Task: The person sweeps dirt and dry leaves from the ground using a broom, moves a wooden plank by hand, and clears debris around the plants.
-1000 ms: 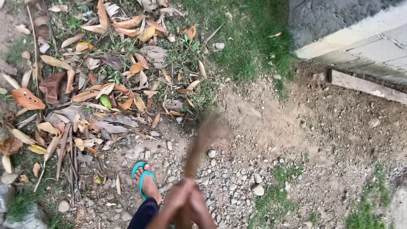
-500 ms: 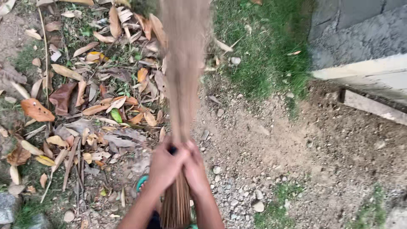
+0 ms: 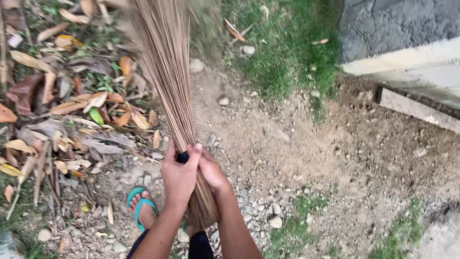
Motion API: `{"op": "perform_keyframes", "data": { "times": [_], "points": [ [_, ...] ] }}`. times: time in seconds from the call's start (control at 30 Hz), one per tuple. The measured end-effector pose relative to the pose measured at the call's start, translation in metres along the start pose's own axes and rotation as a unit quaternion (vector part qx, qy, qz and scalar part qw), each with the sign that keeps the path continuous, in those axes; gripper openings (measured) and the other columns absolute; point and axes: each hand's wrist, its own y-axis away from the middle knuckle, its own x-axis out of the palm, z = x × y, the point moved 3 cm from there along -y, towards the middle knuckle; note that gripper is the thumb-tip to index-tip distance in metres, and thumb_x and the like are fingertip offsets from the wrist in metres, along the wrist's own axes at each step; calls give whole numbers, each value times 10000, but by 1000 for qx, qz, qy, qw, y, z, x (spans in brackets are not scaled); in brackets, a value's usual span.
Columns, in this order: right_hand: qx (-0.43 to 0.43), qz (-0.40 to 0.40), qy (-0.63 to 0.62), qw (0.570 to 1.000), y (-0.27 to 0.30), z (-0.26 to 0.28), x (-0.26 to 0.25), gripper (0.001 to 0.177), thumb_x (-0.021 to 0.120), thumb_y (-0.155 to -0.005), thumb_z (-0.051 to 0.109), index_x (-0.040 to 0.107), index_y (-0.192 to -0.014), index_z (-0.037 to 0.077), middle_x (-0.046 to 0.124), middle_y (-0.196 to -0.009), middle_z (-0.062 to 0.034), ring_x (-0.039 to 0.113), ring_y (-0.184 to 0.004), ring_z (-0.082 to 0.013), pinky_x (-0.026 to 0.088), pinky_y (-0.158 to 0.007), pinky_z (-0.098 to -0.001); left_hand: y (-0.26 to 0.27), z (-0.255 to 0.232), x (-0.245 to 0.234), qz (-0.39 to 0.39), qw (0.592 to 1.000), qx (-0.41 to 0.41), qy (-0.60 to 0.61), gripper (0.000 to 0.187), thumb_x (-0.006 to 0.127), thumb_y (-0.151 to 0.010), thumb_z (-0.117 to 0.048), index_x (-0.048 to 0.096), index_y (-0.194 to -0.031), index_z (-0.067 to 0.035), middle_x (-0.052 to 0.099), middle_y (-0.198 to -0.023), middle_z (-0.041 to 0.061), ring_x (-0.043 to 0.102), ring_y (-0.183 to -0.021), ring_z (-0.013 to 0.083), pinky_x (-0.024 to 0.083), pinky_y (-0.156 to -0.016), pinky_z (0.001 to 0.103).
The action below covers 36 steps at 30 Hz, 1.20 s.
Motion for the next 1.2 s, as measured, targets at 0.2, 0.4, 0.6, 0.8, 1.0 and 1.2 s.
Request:
{"op": "perform_keyframes", "data": {
  "times": [0.2,0.4,0.6,0.8,1.0,1.2],
  "points": [
    [69,-249,26,966,170,14,-109,461,416,-1024,333,590,-1332,38,716,-1010,-155,688,-809,-227,578,-703,-356,109,46,92,340,900,-231,-143,616,694,-839,-438,534,-1338,-115,739,-920,79,734,-778,219,625,-703,385],
    [54,-343,-285,893,210,-137,-191,515,418,-1050,372,585,-1264,-66,677,-934,-167,660,-717,-220,564,-644,-351,167,139,108,460,779,-298,-306,645,751,-854,-605,750,-1070,2,767,-924,149,771,-886,258,586,-783,349],
    [82,-105,-184,974,209,-84,-205,391,518,-1045,333,577,-1219,-12,669,-935,-102,640,-727,-178,553,-634,-322,207,79,125,163,957,-154,-186,589,737,-758,-403,627,-1203,-33,786,-897,133,794,-821,278,603,-732,361],
    [93,-268,-3,959,245,39,-247,482,488,-981,452,598,-1137,9,650,-831,-127,645,-645,-220,580,-575,-358,204,91,195,342,900,-260,-70,687,531,-905,-569,547,-1320,-22,749,-1068,161,750,-951,293,606,-797,377],
    [39,-283,-146,947,141,74,-224,391,708,-867,280,621,-1127,1,697,-924,-128,673,-861,-271,581,-830,-427,151,92,156,207,899,-385,30,771,325,-956,-656,558,-1394,-65,710,-1302,108,672,-1146,244,519,-922,347],
    [62,44,-67,995,220,82,-215,663,805,-913,266,449,-1367,-61,670,-888,-164,690,-687,-229,604,-639,-368,150,126,167,114,927,-357,17,714,397,-1095,-582,586,-1386,42,680,-1158,218,604,-969,257,459,-828,399]
  ]
}}
